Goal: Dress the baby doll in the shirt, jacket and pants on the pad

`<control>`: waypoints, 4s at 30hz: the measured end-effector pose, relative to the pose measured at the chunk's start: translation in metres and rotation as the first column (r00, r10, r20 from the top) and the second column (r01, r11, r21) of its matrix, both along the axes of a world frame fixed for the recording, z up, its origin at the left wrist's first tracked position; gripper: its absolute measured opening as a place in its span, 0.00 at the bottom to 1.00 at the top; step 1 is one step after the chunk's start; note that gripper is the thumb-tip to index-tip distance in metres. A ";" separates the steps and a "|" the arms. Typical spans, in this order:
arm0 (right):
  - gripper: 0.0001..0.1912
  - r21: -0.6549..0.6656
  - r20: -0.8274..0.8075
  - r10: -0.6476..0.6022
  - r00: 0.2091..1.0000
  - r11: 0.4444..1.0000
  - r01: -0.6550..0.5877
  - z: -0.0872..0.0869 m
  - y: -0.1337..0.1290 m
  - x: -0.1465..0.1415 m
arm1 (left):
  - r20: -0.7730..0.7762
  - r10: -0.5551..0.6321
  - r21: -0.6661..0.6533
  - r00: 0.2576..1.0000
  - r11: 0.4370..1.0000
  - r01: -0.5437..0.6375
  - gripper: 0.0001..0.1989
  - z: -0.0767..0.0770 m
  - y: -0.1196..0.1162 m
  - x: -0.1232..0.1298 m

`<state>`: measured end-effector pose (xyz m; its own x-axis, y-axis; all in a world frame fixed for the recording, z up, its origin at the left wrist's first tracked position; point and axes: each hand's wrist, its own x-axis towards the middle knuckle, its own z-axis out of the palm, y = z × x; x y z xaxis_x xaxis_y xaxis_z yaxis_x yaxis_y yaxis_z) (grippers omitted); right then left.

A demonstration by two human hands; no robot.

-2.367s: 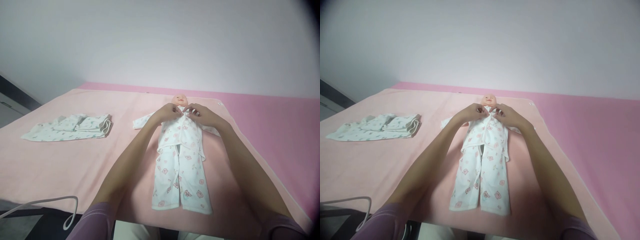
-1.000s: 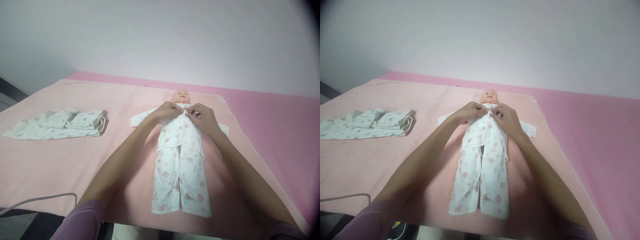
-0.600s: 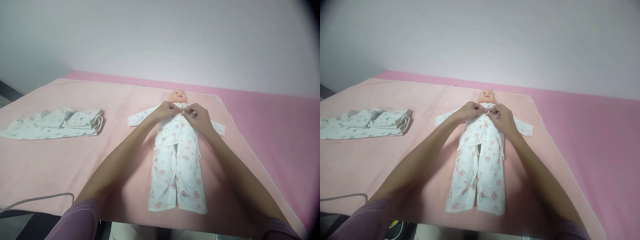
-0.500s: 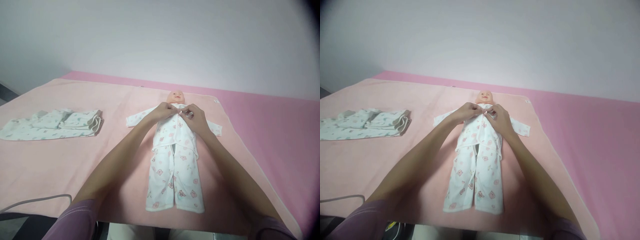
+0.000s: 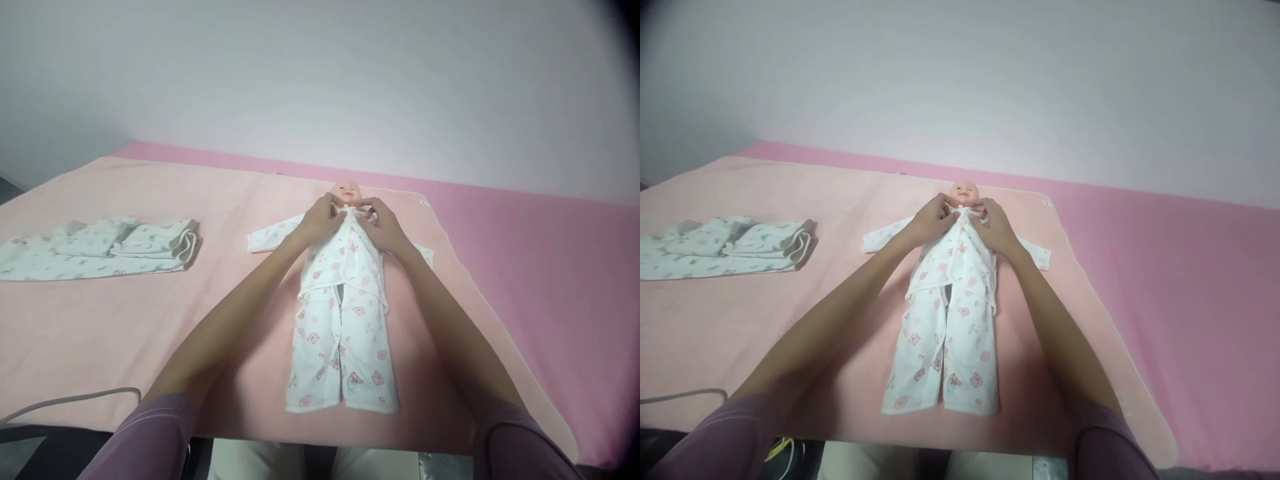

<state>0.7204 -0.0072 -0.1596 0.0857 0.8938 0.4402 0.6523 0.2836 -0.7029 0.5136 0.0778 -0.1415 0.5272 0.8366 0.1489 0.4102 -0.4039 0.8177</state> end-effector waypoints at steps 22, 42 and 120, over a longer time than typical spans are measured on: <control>0.22 -0.076 -0.207 -0.040 0.977 0.997 0.025 -0.008 0.040 0.017 | 0.123 -0.027 0.163 0.992 0.987 0.007 0.11 -0.010 0.018 0.017; 0.24 -0.082 -0.319 0.066 0.945 0.992 -0.097 -0.007 0.035 0.016 | 0.171 0.060 0.062 0.983 0.995 -0.072 0.08 -0.012 0.016 0.021; 0.29 -0.050 -0.382 -0.249 0.890 0.967 0.249 -0.037 0.043 -0.004 | 0.264 0.130 -0.172 0.956 0.981 -0.086 0.13 -0.036 0.023 0.028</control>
<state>0.7167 0.0358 -0.1971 0.4670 0.8206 0.3294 0.3834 0.1478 -0.9117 0.5418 0.1006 -0.1776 0.3903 0.9105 0.1370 0.1966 -0.2277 0.9537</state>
